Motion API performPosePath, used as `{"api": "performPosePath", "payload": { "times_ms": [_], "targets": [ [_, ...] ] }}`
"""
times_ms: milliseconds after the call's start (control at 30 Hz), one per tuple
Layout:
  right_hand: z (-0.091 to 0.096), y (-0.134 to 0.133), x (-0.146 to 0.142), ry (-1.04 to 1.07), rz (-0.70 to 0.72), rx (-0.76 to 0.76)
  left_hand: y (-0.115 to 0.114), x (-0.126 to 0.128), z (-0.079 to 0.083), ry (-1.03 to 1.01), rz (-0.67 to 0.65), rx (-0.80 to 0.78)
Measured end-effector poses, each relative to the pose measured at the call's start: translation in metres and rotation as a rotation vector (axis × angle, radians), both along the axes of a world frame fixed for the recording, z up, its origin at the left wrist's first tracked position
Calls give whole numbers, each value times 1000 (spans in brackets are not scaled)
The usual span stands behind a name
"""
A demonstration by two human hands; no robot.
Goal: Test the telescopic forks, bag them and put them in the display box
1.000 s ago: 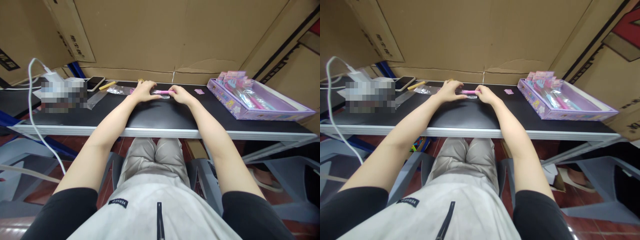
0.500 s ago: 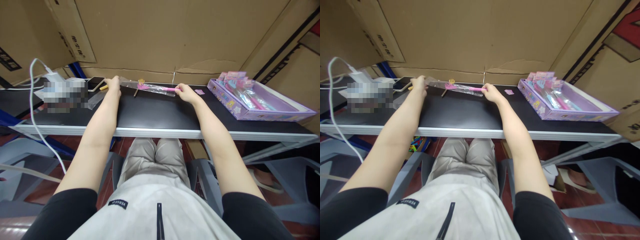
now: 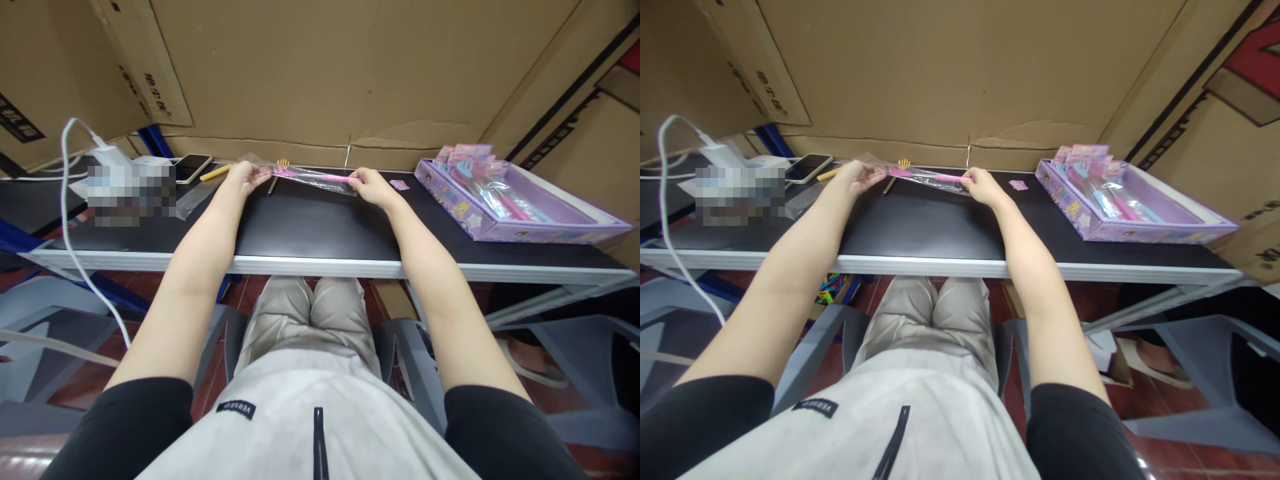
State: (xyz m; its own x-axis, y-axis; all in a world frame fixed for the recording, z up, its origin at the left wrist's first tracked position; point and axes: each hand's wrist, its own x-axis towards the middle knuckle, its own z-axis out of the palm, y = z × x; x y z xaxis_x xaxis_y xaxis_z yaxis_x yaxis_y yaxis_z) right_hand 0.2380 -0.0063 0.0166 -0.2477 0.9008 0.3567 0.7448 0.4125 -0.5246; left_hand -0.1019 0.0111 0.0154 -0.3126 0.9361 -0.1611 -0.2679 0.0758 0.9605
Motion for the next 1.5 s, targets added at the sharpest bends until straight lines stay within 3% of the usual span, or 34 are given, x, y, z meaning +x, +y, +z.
{"api": "performPosePath", "payload": {
  "times_ms": [267, 500, 633, 733, 967, 1167, 1333, 1500],
  "targets": [
    [5, -12, -6, 118, 65, -82, -6, 7, 2, -40, -46, 19],
    [15, -27, -10, 364, 66, -257, -1, 4, -2, -81, -64, 43],
    [21, -33, -11, 415, 146, -395, -1, 3, -3, 3, -94, 59],
    [23, -37, -13, 413, 200, -483, -3, 3, -2, -45, -73, 54],
    [21, -39, -17, 436, 164, -415, -6, 4, 1, -99, -46, 44],
    [22, -41, -21, 456, 106, -390, -12, 6, 5, -269, 21, 0],
    [24, -44, -23, 437, 144, -441, -12, 5, 5, -270, 18, 5],
    [26, -45, -22, 401, 101, -400, -12, 5, 4, -248, 0, 4]
  ]
}}
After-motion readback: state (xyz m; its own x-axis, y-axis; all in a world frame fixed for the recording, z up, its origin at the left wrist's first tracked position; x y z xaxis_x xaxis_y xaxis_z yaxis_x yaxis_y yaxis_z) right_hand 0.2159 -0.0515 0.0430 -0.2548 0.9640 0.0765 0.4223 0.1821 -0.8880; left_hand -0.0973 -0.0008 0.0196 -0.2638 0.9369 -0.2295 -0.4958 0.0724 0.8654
